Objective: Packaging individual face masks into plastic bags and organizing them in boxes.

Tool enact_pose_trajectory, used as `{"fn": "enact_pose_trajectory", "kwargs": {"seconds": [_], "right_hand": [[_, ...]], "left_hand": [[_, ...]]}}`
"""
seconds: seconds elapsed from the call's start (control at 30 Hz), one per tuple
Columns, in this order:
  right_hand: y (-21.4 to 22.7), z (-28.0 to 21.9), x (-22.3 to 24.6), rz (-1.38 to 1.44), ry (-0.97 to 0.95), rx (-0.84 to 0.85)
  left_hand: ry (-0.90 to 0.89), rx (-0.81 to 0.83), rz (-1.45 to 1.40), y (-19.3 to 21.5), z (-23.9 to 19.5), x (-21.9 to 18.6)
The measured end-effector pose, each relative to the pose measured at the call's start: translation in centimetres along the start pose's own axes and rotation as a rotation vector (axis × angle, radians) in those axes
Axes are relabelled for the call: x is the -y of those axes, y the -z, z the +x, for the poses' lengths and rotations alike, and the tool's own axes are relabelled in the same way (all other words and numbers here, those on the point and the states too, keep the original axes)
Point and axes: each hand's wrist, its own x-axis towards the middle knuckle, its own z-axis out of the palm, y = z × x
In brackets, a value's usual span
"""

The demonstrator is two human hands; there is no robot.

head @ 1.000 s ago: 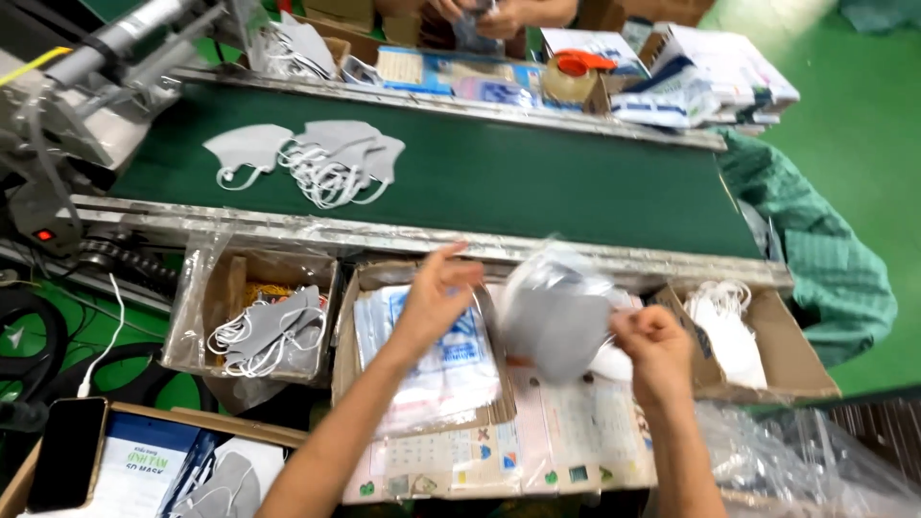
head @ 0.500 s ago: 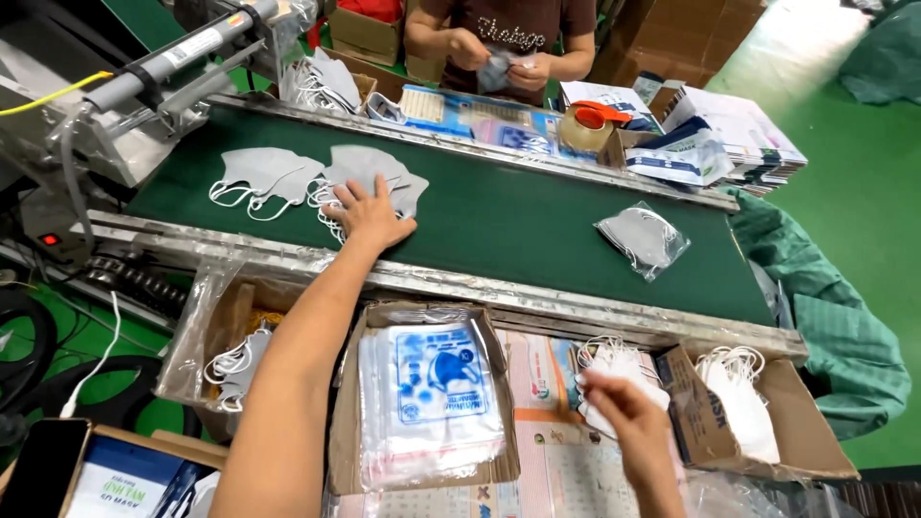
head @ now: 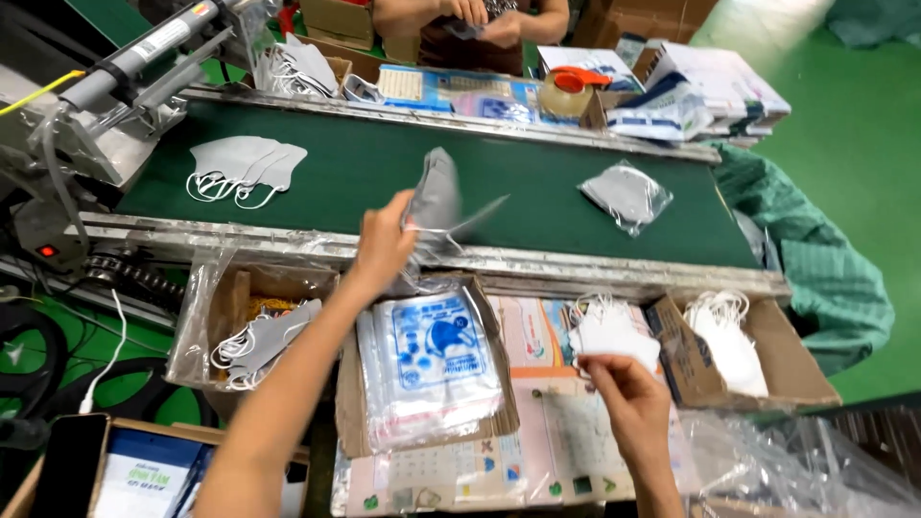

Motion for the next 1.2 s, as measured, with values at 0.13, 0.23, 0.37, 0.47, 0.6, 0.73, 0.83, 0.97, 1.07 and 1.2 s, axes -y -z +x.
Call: {"fn": "enact_pose_trajectory", "kwargs": {"seconds": [0.13,0.23,0.37,0.47,0.6,0.73,0.83,0.97,1.07,1.2], "right_hand": [[-1.5,1.7,4.4,0.083,0.274,0.136],[-1.5,3.3,4.0,0.050,0.212,0.227],[-1.3,0.2,0.9,0.097,0.006,0.287],[-0.3,-3.0,-0.5,0.311,-0.156,0.317],[1.5,-7.8,-3.2,0.474,-0.324,0.168],[2.5,-10.2,-4.0,0.278,-0.488,-0.006],[3.6,-11.2,-2.3,0.273,-0.301,-0.113],[4.5,-10.7,0.6,0.227,-0.202,-0.122],[3.8,-9.4,2.1,0.054,-0.185,-0.088],[2.3,-8.6,3.3,-0.425,0.010,-0.054]], "left_hand": [[0.227,0.087,-0.765,-2.5,-7.7,-4.9],[0.192,0.220,-0.943,-3.4,-13.0,-9.9],[0.284,0.446,-1.057,-5.0,-17.8,-13.2],[0.369,0.511,-1.295,-6.1,-20.0,-13.5],[0.527,0.447,-1.407,-6.2,-21.8,-13.3],[0.398,0.453,-1.247,-5.5,-22.5,-13.8],[0.324,0.435,-1.053,-5.4,-22.8,-14.5],[0.338,0.463,-0.968,-5.2,-23.2,-15.1],[0.395,0.498,-0.946,-4.9,-23.2,-15.7],[0.333,0.538,-1.056,-4.9,-23.6,-16.0]]}}
